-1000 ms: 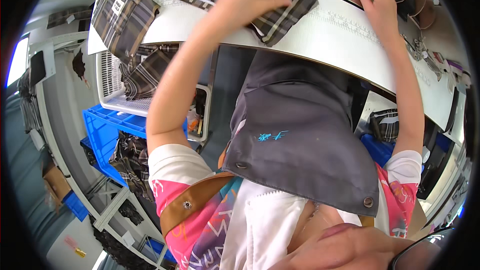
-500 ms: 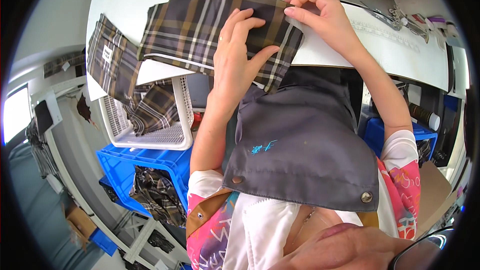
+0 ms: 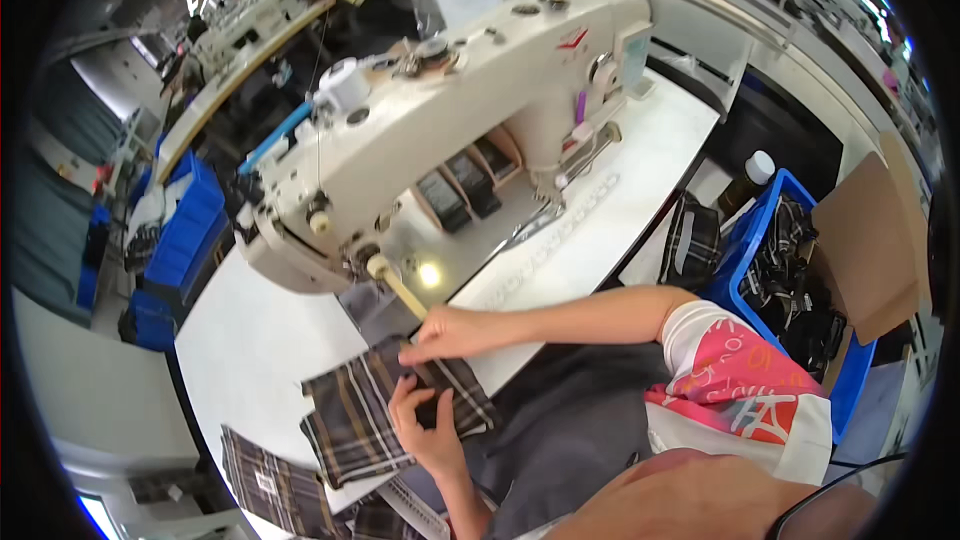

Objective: The recorder is using an industrial sewing machine to construct fabric pouches or linings with a plaid pattern.

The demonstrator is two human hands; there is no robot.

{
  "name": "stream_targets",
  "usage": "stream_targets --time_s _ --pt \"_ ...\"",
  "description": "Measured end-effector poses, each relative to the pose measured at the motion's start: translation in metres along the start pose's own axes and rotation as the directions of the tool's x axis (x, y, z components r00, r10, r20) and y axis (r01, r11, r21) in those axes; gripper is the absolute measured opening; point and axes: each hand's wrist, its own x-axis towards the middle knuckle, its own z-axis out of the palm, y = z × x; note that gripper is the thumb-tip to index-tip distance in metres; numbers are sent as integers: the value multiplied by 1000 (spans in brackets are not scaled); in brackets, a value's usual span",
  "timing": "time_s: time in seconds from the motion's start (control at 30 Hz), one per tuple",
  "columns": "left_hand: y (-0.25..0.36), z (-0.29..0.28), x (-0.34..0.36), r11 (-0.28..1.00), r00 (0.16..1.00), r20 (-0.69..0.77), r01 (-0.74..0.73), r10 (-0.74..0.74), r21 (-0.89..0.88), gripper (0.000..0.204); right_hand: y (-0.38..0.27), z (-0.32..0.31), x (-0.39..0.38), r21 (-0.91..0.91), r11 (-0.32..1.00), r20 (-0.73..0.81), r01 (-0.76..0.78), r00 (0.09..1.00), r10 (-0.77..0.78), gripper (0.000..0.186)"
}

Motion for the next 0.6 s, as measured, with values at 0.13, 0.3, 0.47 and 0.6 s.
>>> stream_targets --time_s 0.13,0.3,0.47,0.6 --pt "-3 -1 -2 998 999 -10 33 -33 -46 21 -15 3 -3 -19 994 222 -104 969 106 51" --pt "-10 -1 -6 997 999 34 9 -6 -71 19 9 15 -1 13 994 -79 113 991 -111 33" --pt "-2 -1 2 993 992 -113 67 -56 98 39 -6 16 -12 -53 994 -134 91 986 -98 25" --pt "-1 -5 5 991 996 -66 65 -57 119 35 -19 19 -19 20 999 -136 35 990 -32 23"
